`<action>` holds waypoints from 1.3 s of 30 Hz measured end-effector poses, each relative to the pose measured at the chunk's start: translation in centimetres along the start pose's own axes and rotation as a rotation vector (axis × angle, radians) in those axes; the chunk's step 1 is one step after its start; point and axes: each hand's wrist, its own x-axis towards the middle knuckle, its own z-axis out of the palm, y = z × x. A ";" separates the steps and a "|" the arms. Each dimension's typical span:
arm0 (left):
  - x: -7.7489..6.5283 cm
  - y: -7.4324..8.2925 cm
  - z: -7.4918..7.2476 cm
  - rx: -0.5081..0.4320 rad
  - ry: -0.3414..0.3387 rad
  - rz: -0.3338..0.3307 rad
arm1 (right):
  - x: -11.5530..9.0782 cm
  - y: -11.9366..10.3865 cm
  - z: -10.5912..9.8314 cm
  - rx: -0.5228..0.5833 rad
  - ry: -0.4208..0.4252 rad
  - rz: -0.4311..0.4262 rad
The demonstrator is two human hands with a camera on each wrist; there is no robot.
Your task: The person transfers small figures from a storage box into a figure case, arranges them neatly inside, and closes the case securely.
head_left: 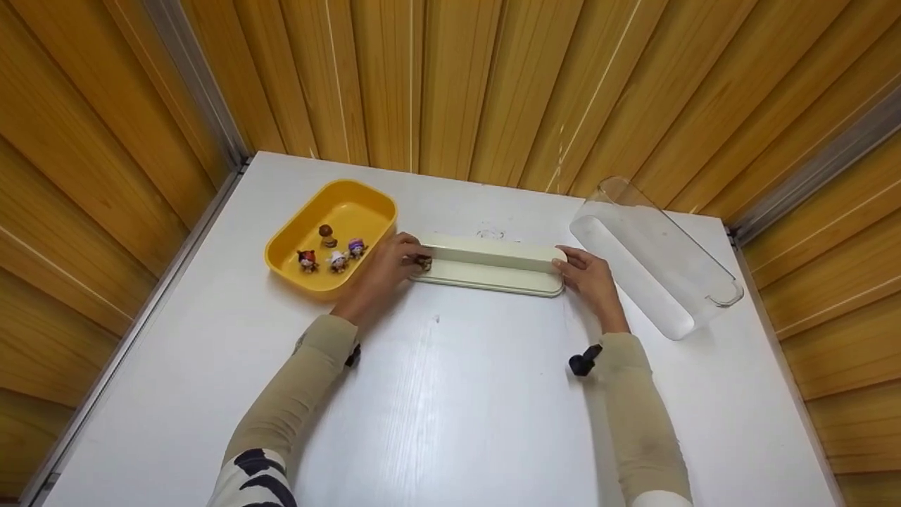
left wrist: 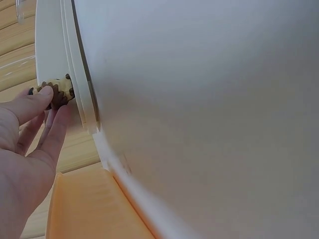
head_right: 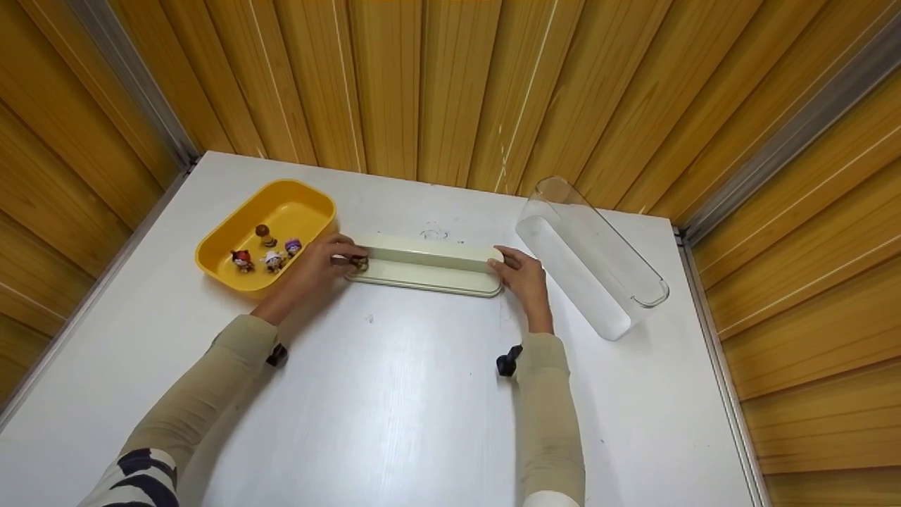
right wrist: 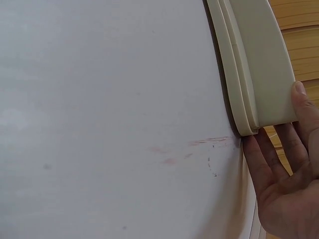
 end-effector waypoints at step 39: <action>-1.6 2.3 -12.1 0.132 0.005 -0.078 | -0.1 -0.1 0.0 -0.015 -0.007 0.010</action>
